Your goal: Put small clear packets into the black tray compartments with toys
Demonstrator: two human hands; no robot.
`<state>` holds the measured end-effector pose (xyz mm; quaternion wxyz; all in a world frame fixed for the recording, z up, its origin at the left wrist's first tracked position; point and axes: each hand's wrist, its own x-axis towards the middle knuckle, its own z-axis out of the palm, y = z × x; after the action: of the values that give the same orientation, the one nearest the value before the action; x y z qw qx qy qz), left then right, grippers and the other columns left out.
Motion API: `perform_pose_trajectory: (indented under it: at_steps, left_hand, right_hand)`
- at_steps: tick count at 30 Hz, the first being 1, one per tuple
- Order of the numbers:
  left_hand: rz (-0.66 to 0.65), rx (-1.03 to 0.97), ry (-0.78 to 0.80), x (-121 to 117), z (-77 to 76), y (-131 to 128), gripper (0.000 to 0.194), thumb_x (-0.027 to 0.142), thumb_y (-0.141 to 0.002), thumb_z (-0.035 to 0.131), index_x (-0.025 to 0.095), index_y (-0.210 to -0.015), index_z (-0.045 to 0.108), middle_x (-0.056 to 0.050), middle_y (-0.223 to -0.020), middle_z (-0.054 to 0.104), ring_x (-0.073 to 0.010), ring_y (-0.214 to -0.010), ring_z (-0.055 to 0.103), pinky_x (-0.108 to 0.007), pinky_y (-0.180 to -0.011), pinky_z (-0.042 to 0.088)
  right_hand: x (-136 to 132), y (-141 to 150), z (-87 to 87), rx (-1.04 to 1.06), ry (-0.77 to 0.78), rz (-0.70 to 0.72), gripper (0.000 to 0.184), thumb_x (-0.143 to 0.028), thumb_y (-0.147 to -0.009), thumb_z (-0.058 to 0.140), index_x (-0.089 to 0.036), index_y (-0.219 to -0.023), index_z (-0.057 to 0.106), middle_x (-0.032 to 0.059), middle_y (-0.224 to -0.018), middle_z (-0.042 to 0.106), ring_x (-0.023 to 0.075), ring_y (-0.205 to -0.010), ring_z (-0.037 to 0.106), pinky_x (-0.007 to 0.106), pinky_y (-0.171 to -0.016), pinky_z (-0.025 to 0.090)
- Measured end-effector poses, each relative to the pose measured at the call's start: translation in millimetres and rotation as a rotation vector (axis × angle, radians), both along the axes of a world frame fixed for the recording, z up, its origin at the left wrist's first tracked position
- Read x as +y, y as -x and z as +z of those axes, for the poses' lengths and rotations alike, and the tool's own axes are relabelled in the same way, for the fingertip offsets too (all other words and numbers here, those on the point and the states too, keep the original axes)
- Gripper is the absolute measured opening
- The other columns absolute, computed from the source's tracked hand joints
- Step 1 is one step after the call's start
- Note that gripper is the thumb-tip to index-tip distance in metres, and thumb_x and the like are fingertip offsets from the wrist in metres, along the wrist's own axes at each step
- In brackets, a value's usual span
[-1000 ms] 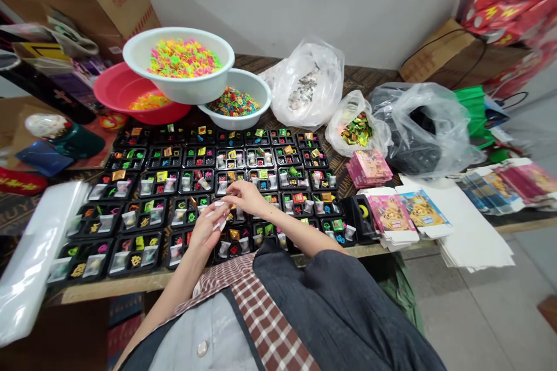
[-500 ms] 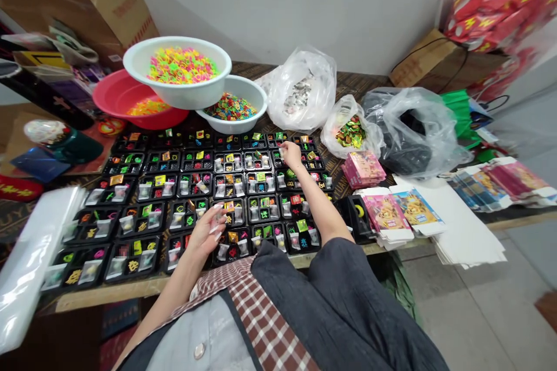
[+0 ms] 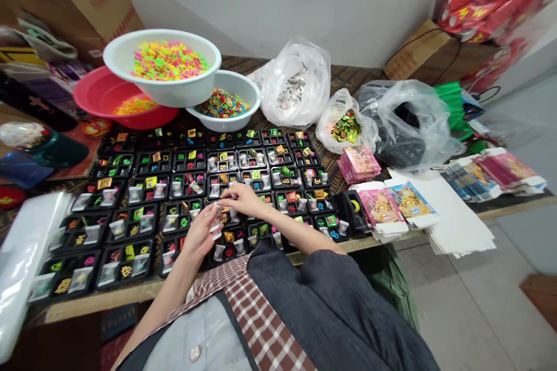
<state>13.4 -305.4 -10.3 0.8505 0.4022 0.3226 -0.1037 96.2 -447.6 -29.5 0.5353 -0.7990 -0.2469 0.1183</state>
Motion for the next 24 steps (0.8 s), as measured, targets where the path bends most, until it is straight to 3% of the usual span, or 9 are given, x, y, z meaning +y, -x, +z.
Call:
perform_pose_trajectory:
  at_steps: [2,6,10,12,14,15,17,21,24]
  left_hand:
    - [0.022,-0.011,-0.028,-0.1,-1.3,0.7,0.041,0.027,-0.055,0.091,0.016,-0.086,0.067,0.004,-0.062,0.063,-0.0059,-0.049,0.056,-0.012,-0.041,0.039]
    - [0.056,-0.011,-0.05,-1.6,-4.8,2.3,0.052,0.03,-0.041,0.095,0.016,-0.08,0.065,0.004,-0.062,0.064,-0.0065,-0.048,0.056,-0.013,-0.041,0.038]
    - [0.047,0.01,-0.014,-4.7,-4.5,1.4,0.038,0.028,-0.055,0.089,0.015,-0.08,0.064,0.0,-0.069,0.068,-0.0082,-0.052,0.06,-0.013,-0.041,0.037]
    - [0.057,0.03,0.046,-3.9,-2.7,0.0,0.022,0.026,-0.069,0.078,0.014,-0.084,0.065,-0.004,-0.074,0.071,-0.0096,-0.056,0.063,-0.014,-0.043,0.04]
    - [0.076,0.046,0.115,-1.3,-1.2,-1.1,0.013,0.019,-0.078,0.066,0.013,-0.089,0.066,-0.008,-0.079,0.072,-0.0126,-0.062,0.067,-0.017,-0.049,0.048]
    - [0.085,0.053,0.14,0.2,-0.9,-1.4,0.014,0.015,-0.079,0.062,0.012,-0.092,0.066,-0.009,-0.081,0.072,-0.0142,-0.066,0.068,-0.019,-0.053,0.051]
    - [0.096,0.056,0.153,2.4,-1.6,-1.1,0.022,0.007,-0.078,0.057,0.01,-0.098,0.065,-0.012,-0.083,0.073,-0.0165,-0.072,0.071,-0.022,-0.061,0.055]
    - [0.038,0.022,0.143,2.3,-5.0,1.4,0.034,0.002,-0.078,0.061,0.012,-0.11,0.063,-0.012,-0.091,0.074,-0.0177,-0.078,0.072,-0.022,-0.063,0.056]
    - [0.009,0.001,0.105,1.6,-4.8,2.8,0.029,0.004,-0.081,0.063,0.015,-0.108,0.062,-0.012,-0.103,0.075,-0.0172,-0.078,0.073,-0.019,-0.054,0.053]
  right_hand:
    - [7.0,12.2,3.0,0.075,-0.053,-0.026,0.021,-0.04,-0.081,0.074,-0.019,-0.08,0.076,0.001,-0.075,0.065,0.011,-0.064,0.053,0.025,-0.065,0.044]
    - [9.1,18.9,5.4,0.265,-0.169,-0.033,0.028,-0.045,-0.077,0.074,-0.017,-0.079,0.074,0.0012,-0.073,0.067,0.0127,-0.065,0.058,0.026,-0.064,0.046]
    - [0.2,6.9,8.0,0.304,-0.185,0.037,0.022,-0.039,-0.078,0.072,-0.016,-0.078,0.071,0.0002,-0.07,0.068,0.0137,-0.064,0.062,0.027,-0.065,0.049]
    - [-16.9,-15.1,12.4,0.153,-0.07,-0.082,0.015,-0.032,-0.081,0.07,-0.017,-0.079,0.071,0.0002,-0.073,0.07,0.0136,-0.068,0.063,0.027,-0.068,0.05]
    - [-44.8,-48.3,17.7,-0.045,0.122,-0.328,0.01,-0.024,-0.086,0.065,-0.017,-0.083,0.071,0.0013,-0.081,0.072,0.0137,-0.076,0.064,0.028,-0.077,0.051]
    - [-61.5,-67.0,19.8,-0.125,0.247,-0.49,0.01,-0.021,-0.088,0.062,-0.018,-0.086,0.071,0.0018,-0.086,0.073,0.0136,-0.082,0.064,0.028,-0.082,0.051]
    - [-95.3,-102.6,21.7,-0.148,0.331,-0.622,0.014,-0.018,-0.094,0.056,-0.015,-0.093,0.07,0.0071,-0.1,0.072,0.0163,-0.095,0.063,0.035,-0.093,0.05]
    - [-139.3,-144.1,16.4,-0.11,0.443,-0.667,0.031,-0.036,-0.095,0.061,-0.016,-0.119,0.061,0.0087,-0.121,0.063,0.0208,-0.104,0.063,0.043,-0.09,0.055]
    - [-141.9,-147.0,12.1,-0.108,0.48,-0.643,0.033,-0.037,-0.096,0.06,-0.019,-0.123,0.059,0.0087,-0.125,0.061,0.0212,-0.107,0.063,0.042,-0.09,0.056]
